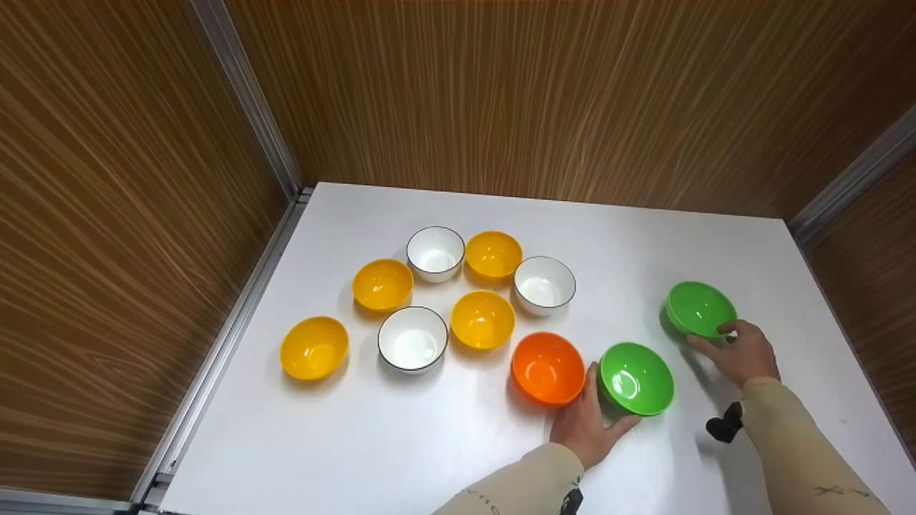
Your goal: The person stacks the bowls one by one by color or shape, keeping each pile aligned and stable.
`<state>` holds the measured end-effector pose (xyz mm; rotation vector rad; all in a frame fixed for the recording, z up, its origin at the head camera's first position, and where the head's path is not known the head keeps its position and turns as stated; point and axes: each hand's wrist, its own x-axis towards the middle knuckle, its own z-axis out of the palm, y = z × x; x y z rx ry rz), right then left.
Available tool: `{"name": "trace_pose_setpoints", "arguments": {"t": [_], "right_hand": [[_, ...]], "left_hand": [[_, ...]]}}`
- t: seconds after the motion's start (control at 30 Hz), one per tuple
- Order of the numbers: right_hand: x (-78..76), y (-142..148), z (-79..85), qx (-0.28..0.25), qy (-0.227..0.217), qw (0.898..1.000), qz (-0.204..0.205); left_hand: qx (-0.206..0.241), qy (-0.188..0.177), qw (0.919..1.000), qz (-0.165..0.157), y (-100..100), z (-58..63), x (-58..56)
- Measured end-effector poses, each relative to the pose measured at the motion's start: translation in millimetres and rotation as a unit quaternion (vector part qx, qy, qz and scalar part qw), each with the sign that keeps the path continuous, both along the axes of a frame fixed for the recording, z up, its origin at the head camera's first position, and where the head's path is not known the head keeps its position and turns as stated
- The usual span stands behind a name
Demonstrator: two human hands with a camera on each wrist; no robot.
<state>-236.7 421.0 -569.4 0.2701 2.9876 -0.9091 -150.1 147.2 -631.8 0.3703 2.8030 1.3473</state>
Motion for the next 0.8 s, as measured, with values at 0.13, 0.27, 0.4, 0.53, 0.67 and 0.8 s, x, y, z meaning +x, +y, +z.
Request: {"name": "trace_pose_setpoints", "arguments": {"t": [0.13, 0.27, 0.4, 0.53, 0.67, 0.8], "right_hand": [[-0.9, -2, -2.2, 0.001, 0.013, 1.0, -0.009], [-1.3, -4, -3.8, -0.009, 0.018, 1.0, -0.022], [-4.1, -5, -1.8, -0.024, 0.017, 0.999, -0.027], [-9.5, -6, 0.5, -0.02, 0.018, 0.999, -0.022], [-13.2, -8, 2.6, -0.014, 0.015, 1.0, -0.013], [-16.2, -10, 6.2, -0.014, 0.007, 1.0, -0.007]], "left_hand": [[0.006, 0.008, 0.9999, -0.004, 0, -0.5, 0.0], [0.007, 0.016, 0.9998, -0.004, -1, -1.0, 0.4], [0.006, 0.025, 0.9997, -0.003, -1, -1.2, -0.1], [0.005, 0.028, 0.9996, -0.001, -1, -1.2, -0.6], [0.001, 0.025, 0.9997, 0.002, 0, -0.7, 0.0], [0.002, 0.014, 0.9999, 0.003, 0, 0.2, 0.3]]}}
